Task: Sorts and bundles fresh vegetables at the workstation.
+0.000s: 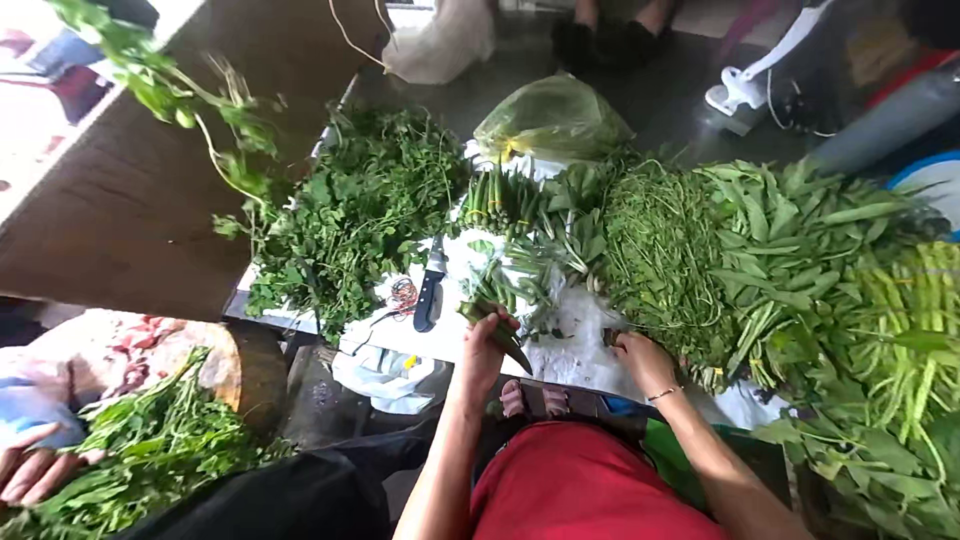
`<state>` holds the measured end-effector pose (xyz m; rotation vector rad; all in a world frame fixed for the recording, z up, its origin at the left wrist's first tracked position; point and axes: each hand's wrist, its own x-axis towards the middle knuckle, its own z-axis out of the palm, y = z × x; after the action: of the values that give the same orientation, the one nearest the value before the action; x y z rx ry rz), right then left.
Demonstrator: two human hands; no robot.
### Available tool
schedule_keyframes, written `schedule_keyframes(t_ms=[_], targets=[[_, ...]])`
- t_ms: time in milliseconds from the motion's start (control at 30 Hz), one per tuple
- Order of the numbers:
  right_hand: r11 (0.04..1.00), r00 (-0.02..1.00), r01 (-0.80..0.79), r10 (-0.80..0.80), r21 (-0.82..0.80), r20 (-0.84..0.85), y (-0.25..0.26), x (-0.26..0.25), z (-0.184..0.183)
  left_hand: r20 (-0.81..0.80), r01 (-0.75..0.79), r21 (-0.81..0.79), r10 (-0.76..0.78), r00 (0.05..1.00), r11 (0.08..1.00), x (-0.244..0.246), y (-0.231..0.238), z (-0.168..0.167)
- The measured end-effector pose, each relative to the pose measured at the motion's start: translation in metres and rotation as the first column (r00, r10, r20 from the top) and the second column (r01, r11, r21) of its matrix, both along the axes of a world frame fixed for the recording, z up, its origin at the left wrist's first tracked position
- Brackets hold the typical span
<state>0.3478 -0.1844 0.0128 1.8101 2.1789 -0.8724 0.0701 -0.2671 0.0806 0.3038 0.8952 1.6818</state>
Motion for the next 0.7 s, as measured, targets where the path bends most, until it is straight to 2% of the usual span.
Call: schedule_keyframes(t_ms=[133, 233, 333, 433, 500, 567, 633, 700], targets=[[0.998, 0.999, 0.02, -0.018, 0.057, -0.041, -0.005, 0.006, 0.006, -0.032, 0.006, -0.017, -0.007, 0.999, 1.0, 0.001, 0.0, 0.005], [0.994, 0.996, 0.033, -0.023, 0.108, -0.089, -0.011, 0.012, 0.013, -0.186, 0.044, -0.056, -0.054, 0.981, 0.997, 0.005, -0.001, 0.009], [0.982, 0.982, 0.08, -0.049, 0.17, -0.181, -0.017, 0.014, 0.025, -0.425, 0.107, -0.127, -0.152, 0.892, 0.986, 0.008, -0.003, 0.008], [0.953, 0.91, 0.225, -0.131, 0.204, -0.395, -0.019, 0.018, 0.023, -0.606, 0.171, -0.166, -0.238, 0.759, 0.971, 0.012, -0.003, 0.0], [0.932, 0.818, 0.323, -0.185, 0.168, -0.544, -0.017, 0.018, 0.021, -0.692, 0.197, -0.188, -0.272, 0.669, 0.962, 0.014, -0.001, -0.006], [0.906, 0.685, 0.412, -0.235, 0.101, -0.69, -0.014, 0.016, 0.02, -0.757, 0.218, -0.199, -0.291, 0.584, 0.955, 0.015, 0.001, -0.009], [0.88, 0.441, 0.468, -0.314, -0.083, -0.841, -0.01, 0.008, 0.023, -0.795, 0.234, -0.213, -0.307, 0.523, 0.949, 0.015, 0.002, -0.009], [0.857, 0.162, 0.388, -0.426, -0.339, -0.89, -0.005, -0.004, 0.035, -0.825, 0.262, -0.226, -0.328, 0.46, 0.938, 0.012, 0.005, -0.01]])
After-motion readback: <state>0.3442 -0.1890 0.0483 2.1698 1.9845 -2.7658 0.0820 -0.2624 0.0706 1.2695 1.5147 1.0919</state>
